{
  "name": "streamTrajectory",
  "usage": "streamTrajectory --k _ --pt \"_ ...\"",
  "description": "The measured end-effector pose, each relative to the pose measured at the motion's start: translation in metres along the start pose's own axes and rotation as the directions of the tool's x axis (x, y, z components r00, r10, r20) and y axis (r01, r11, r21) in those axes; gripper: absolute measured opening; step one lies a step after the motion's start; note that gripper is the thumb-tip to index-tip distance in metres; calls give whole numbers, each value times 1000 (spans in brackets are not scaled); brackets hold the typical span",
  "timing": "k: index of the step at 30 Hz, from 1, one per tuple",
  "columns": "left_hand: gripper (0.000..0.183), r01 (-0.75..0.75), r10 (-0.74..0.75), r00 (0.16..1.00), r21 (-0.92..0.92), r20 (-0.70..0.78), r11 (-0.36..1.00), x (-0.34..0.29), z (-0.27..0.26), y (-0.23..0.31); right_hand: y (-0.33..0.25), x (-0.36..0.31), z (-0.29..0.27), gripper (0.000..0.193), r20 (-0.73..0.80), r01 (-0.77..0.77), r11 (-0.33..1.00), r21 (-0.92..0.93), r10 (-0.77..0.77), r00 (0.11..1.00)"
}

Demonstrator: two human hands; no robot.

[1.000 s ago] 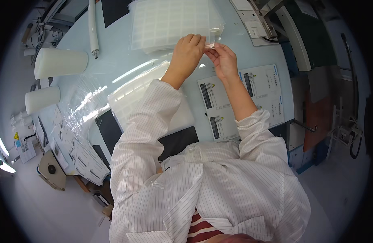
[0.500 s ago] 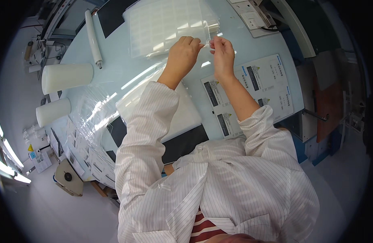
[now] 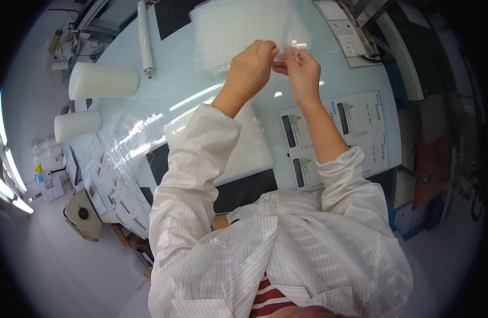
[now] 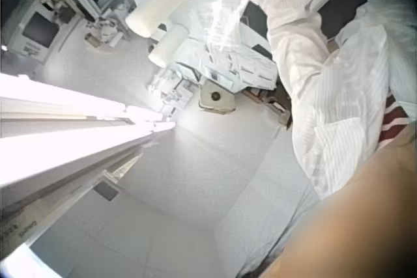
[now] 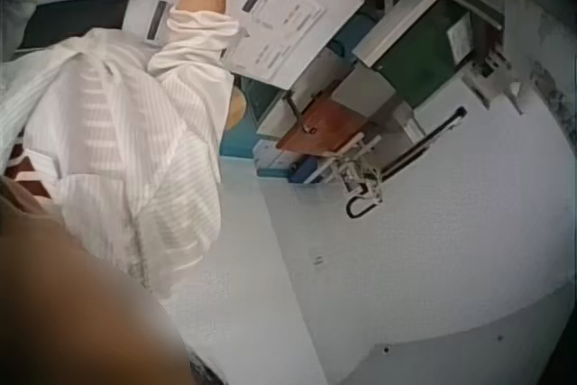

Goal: The recorder is inspecting and placing square white filter sheets into plastic packaging bags on an industrial workbench.

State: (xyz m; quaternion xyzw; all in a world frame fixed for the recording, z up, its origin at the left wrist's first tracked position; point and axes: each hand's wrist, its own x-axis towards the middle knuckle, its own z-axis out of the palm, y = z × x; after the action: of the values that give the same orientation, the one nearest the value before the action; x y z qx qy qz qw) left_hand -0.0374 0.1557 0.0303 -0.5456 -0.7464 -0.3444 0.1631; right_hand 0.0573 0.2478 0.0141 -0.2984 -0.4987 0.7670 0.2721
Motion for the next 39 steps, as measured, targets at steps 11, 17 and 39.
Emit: streamTrajectory --k 11,17,39 --pt "21 288 -627 349 -557 -697 779 -14 -205 -122 22 -12 -38 24 17 -227 970 89 227 974" --pt "17 494 -427 396 -203 -813 845 -125 -297 -143 20 -8 -66 24 -7 -269 961 58 269 963" --pt "34 443 -704 710 758 29 478 -233 -175 -125 -5 -47 -54 31 130 -324 946 15 320 938"
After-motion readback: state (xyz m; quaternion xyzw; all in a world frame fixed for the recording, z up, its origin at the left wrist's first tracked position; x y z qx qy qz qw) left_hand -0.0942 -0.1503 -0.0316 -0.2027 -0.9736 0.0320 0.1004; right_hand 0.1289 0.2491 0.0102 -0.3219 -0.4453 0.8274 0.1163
